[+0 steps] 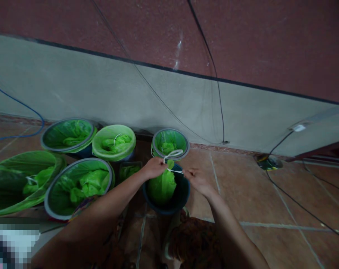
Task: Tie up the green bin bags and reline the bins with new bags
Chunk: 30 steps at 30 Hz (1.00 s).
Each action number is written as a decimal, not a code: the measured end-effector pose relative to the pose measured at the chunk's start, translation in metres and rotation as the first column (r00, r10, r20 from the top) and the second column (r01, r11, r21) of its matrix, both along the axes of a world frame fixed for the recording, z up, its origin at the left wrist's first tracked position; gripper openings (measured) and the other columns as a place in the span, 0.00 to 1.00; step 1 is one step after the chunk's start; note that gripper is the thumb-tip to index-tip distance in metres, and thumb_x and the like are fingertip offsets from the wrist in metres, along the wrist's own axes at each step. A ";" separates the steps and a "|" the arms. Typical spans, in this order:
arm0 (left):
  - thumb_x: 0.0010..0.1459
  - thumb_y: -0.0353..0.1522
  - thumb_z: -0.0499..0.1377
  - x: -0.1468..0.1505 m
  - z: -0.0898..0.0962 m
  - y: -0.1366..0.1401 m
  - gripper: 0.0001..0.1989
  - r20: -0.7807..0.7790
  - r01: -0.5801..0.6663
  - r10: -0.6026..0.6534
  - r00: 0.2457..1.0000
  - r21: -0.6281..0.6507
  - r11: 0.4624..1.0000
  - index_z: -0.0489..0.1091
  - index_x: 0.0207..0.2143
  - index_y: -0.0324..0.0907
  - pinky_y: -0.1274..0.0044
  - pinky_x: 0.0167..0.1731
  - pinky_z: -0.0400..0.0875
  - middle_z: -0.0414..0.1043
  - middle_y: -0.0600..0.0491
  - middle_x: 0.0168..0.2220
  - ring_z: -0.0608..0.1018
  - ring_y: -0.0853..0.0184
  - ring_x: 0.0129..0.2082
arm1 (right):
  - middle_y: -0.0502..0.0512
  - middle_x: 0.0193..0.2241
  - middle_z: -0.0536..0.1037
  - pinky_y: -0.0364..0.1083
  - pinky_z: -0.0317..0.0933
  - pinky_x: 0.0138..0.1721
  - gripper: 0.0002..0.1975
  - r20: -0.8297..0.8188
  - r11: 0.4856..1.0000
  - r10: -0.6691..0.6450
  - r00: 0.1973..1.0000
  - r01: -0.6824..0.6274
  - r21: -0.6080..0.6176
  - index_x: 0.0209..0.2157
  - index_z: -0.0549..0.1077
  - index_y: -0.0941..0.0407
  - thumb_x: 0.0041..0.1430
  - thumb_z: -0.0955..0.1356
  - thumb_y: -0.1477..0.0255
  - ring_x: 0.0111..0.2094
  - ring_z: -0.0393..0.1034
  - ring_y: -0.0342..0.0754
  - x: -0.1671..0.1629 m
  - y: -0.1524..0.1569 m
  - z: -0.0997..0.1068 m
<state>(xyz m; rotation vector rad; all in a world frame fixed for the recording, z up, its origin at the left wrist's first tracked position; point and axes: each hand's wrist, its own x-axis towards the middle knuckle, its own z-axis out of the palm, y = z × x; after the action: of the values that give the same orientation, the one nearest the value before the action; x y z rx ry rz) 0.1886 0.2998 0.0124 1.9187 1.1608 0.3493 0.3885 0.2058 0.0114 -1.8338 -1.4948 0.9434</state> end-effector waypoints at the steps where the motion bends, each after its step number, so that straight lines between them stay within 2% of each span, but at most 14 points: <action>1: 0.51 0.32 0.56 0.003 0.001 0.000 0.11 0.088 -0.034 0.046 0.995 -0.130 0.991 0.69 0.19 0.39 0.80 0.21 0.59 0.66 0.56 0.17 0.69 0.72 0.18 | 0.47 0.15 0.63 0.43 0.48 0.25 0.23 -0.061 1.000 0.002 0.998 -0.001 0.005 0.15 0.63 0.54 0.56 0.63 0.54 0.21 0.56 0.42 -0.002 0.000 0.004; 4: 0.51 0.34 0.56 0.011 0.003 -0.007 0.10 0.287 -0.070 0.213 0.934 -0.438 0.896 0.70 0.21 0.38 0.81 0.18 0.57 0.63 0.57 0.14 0.65 0.74 0.15 | 0.46 0.17 0.64 0.42 0.52 0.26 0.22 -0.232 1.000 -0.016 0.973 0.017 0.001 0.17 0.66 0.55 0.55 0.66 0.53 0.22 0.58 0.41 -0.010 0.000 0.015; 7: 0.51 0.37 0.56 0.017 0.003 -0.016 0.13 0.395 0.015 0.240 0.887 -0.544 0.839 0.68 0.20 0.38 0.81 0.17 0.56 0.63 0.58 0.15 0.65 0.75 0.15 | 0.47 0.18 0.65 0.42 0.55 0.27 0.21 -0.379 0.999 -0.033 0.925 0.043 0.019 0.19 0.69 0.56 0.54 0.68 0.54 0.23 0.61 0.41 -0.019 0.002 0.022; 10: 0.49 0.37 0.59 0.018 0.002 -0.021 0.11 0.465 0.132 0.152 0.872 -0.524 0.841 0.67 0.21 0.38 0.81 0.19 0.58 0.63 0.59 0.17 0.65 0.75 0.17 | 0.47 0.21 0.67 0.41 0.55 0.25 0.20 -0.448 0.996 -0.015 0.894 0.053 0.073 0.20 0.70 0.56 0.53 0.68 0.54 0.23 0.61 0.41 -0.026 0.004 0.023; 13: 0.47 0.35 0.61 0.016 0.004 -0.022 0.09 0.501 0.292 -0.046 0.864 -0.425 0.857 0.69 0.23 0.38 0.82 0.21 0.60 0.62 0.59 0.18 0.65 0.76 0.19 | 0.49 0.24 0.70 0.41 0.53 0.23 0.22 -0.477 0.992 0.020 0.879 0.043 0.120 0.20 0.71 0.56 0.53 0.68 0.53 0.23 0.60 0.40 -0.029 0.005 0.022; 15: 0.48 0.36 0.61 0.014 0.007 -0.022 0.09 0.464 0.332 -0.146 0.874 -0.351 0.875 0.70 0.23 0.37 0.82 0.21 0.59 0.63 0.59 0.19 0.64 0.76 0.19 | 0.48 0.20 0.68 0.41 0.51 0.21 0.23 -0.510 0.996 0.011 0.860 0.033 0.078 0.21 0.70 0.56 0.55 0.67 0.51 0.20 0.57 0.39 -0.030 0.005 0.020; 17: 0.52 0.36 0.58 0.014 0.011 -0.023 0.11 0.427 0.335 -0.187 0.885 -0.304 0.892 0.71 0.24 0.38 0.82 0.21 0.60 0.66 0.58 0.20 0.65 0.76 0.19 | 0.45 0.16 0.65 0.40 0.50 0.19 0.22 -0.561 1.000 -0.024 0.827 0.023 -0.009 0.26 0.70 0.55 0.56 0.65 0.49 0.17 0.56 0.39 -0.032 0.004 0.018; 19: 0.55 0.36 0.55 0.014 0.013 -0.024 0.12 0.418 0.314 -0.177 0.891 -0.285 0.906 0.70 0.23 0.38 0.83 0.21 0.60 0.67 0.58 0.20 0.67 0.75 0.19 | 0.45 0.18 0.68 0.40 0.53 0.18 0.23 -0.624 0.995 -0.073 0.778 0.018 -0.093 0.32 0.70 0.54 0.55 0.65 0.47 0.17 0.60 0.40 -0.033 0.003 0.015; 23: 0.57 0.36 0.54 0.016 0.013 -0.025 0.12 0.398 0.154 -0.027 0.917 -0.290 0.945 0.66 0.23 0.39 0.83 0.20 0.60 0.64 0.60 0.17 0.68 0.76 0.17 | 0.49 0.27 0.75 0.41 0.62 0.23 0.25 -0.704 0.980 -0.170 0.689 0.047 -0.191 0.38 0.70 0.53 0.52 0.66 0.46 0.22 0.68 0.41 -0.036 0.002 0.007; 26: 0.57 0.35 0.54 0.016 0.011 -0.024 0.11 0.394 0.080 0.048 0.918 -0.303 0.950 0.65 0.24 0.40 0.83 0.18 0.60 0.65 0.61 0.17 0.67 0.76 0.15 | 0.52 0.31 0.77 0.42 0.66 0.29 0.23 -0.740 0.983 -0.175 0.650 0.071 -0.170 0.39 0.71 0.54 0.53 0.68 0.49 0.26 0.70 0.41 -0.035 0.004 0.006; 30: 0.58 0.37 0.54 0.015 0.010 -0.023 0.11 0.345 -0.014 0.121 0.931 -0.298 0.955 0.68 0.26 0.40 0.83 0.16 0.58 0.64 0.61 0.15 0.65 0.76 0.13 | 0.50 0.37 0.78 0.44 0.65 0.39 0.22 -0.751 0.996 -0.055 0.658 -0.015 -0.087 0.44 0.72 0.52 0.47 0.75 0.62 0.36 0.73 0.44 -0.038 0.005 0.011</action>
<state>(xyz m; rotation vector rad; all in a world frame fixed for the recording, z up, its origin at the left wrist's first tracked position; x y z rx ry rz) 0.2039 0.2770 0.0227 1.4842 0.9735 0.5153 0.3502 0.2107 0.0219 -1.2199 -0.8970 1.5354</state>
